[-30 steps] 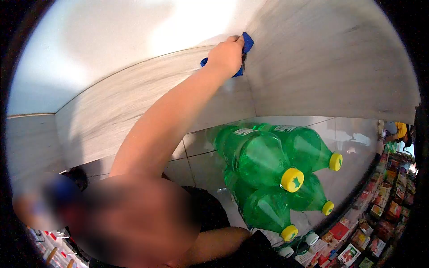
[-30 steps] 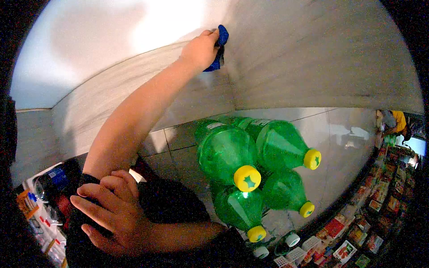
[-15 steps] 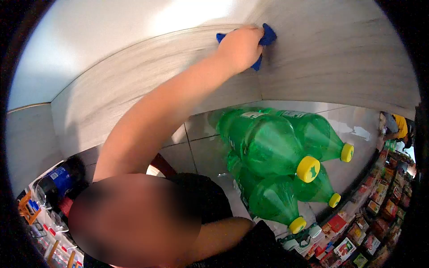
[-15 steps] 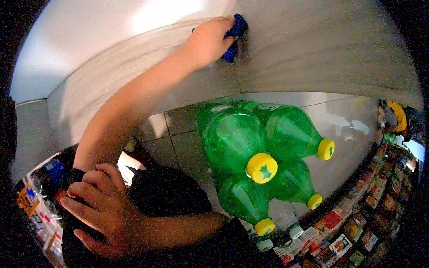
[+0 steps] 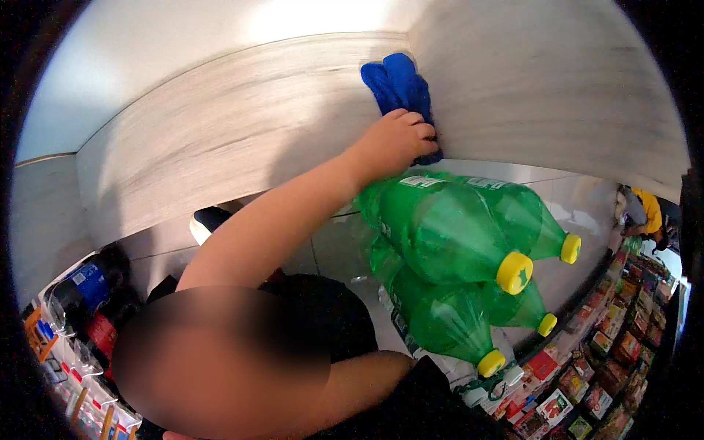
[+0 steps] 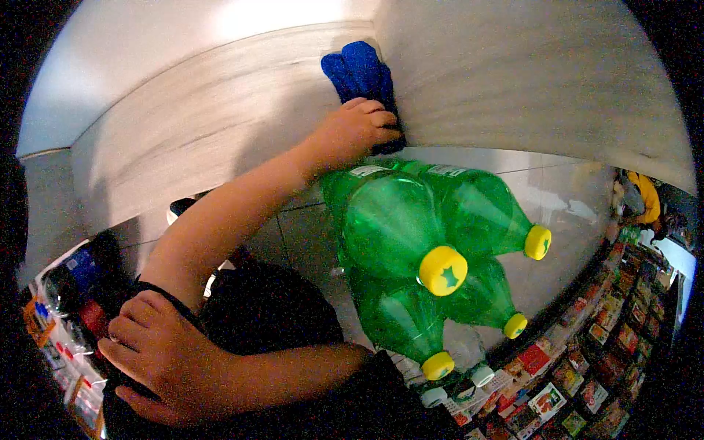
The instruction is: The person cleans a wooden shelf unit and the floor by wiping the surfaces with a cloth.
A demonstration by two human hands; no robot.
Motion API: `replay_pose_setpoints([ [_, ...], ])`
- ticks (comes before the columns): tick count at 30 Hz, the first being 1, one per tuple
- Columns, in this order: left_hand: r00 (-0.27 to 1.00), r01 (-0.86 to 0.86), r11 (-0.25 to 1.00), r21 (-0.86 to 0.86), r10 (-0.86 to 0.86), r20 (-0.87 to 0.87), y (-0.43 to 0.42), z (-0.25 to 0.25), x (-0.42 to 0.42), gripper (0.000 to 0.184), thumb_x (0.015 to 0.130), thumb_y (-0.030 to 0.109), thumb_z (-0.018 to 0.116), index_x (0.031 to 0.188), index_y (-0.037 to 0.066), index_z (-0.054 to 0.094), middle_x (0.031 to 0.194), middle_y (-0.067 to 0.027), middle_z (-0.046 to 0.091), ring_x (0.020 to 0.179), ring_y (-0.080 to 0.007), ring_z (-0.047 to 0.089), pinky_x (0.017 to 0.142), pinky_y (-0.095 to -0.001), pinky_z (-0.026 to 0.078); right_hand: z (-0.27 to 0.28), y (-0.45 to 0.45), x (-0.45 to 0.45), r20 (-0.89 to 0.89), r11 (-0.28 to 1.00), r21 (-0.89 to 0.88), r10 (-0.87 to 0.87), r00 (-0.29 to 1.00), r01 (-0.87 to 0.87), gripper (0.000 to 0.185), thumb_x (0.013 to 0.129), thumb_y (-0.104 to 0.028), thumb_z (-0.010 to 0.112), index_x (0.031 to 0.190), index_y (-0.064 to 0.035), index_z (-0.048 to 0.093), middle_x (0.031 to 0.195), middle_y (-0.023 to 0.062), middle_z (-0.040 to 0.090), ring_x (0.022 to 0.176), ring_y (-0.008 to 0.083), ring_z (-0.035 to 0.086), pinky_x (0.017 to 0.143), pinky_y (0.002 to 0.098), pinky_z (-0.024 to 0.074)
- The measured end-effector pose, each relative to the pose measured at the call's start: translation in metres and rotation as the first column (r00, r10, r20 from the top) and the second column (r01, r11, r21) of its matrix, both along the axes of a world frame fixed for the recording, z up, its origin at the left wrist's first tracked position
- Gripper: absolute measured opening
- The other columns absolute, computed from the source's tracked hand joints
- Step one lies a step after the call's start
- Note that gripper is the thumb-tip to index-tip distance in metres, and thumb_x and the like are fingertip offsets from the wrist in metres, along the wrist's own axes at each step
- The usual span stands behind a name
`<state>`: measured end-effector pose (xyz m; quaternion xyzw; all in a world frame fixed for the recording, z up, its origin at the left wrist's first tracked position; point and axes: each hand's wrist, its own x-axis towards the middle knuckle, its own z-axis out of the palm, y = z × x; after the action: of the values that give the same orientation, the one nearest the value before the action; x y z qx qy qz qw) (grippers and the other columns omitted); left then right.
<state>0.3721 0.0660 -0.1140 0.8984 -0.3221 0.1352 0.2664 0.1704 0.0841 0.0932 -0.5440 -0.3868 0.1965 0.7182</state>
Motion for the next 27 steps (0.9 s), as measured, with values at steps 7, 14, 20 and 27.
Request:
replay_pose_setpoints([
  [7, 0.980, 0.193, 0.961, 0.201, -0.199, 0.014, 0.009, 0.015, 0.011, 0.031, 0.082, 0.019, 0.053, 0.108, 0.028, 0.068, 0.107, -0.0060, 0.057, 0.101, -0.0234, 0.054, 0.086, -0.0353, 0.043, -0.005, 0.005, -0.002, -0.022, 0.992, 0.090, -0.086, 0.996, 0.088, 0.047, 0.069, -0.019, 0.067, 0.107, 0.0053, 0.055, 0.102, 0.0194, 0.054, 0.098, 0.0387, 0.050, 0.091, 0.0514, 0.0387],
  [14, 0.976, 0.206, 0.896, 0.394, -0.217, -0.018, 0.006, 0.021, 0.009, 0.031, 0.084, 0.022, 0.052, 0.110, 0.031, 0.066, 0.109, -0.0063, 0.057, 0.101, -0.0228, 0.055, 0.082, -0.0350, 0.044, -0.008, 0.006, -0.002, 0.000, 0.988, 0.125, -0.088, 0.996, 0.087, 0.044, 0.072, -0.018, 0.066, 0.108, 0.0047, 0.055, 0.103, 0.0201, 0.054, 0.098, 0.0393, 0.050, 0.090, 0.0532, 0.0386],
  [20, 0.980, 0.081, 0.991, 0.111, -0.059, -0.193, 0.005, 0.024, 0.013, 0.028, 0.077, 0.020, 0.062, 0.105, 0.020, 0.068, 0.108, -0.0096, 0.060, 0.097, -0.0285, 0.059, 0.079, -0.0400, 0.048, -0.011, -0.003, 0.001, -0.003, 0.999, 0.015, -0.038, 0.999, 0.038, 0.043, 0.074, -0.020, 0.065, 0.108, 0.0054, 0.055, 0.103, 0.0217, 0.054, 0.099, 0.0394, 0.050, 0.092, 0.0512, 0.0380],
  [27, 0.850, -0.296, 0.708, -0.641, -0.111, -0.514, -0.017, 0.099, 0.002, 0.037, 0.069, 0.031, 0.073, 0.089, 0.002, 0.066, 0.079, -0.0180, 0.064, 0.076, -0.0300, 0.063, 0.071, -0.0390, 0.049, -0.011, 0.000, -0.001, 0.029, 0.999, -0.022, -0.047, 0.998, 0.048, 0.043, 0.074, -0.023, 0.064, 0.105, 0.0057, 0.056, 0.095, 0.0190, 0.054, 0.093, 0.0375, 0.052, 0.088, 0.0488, 0.0397],
])
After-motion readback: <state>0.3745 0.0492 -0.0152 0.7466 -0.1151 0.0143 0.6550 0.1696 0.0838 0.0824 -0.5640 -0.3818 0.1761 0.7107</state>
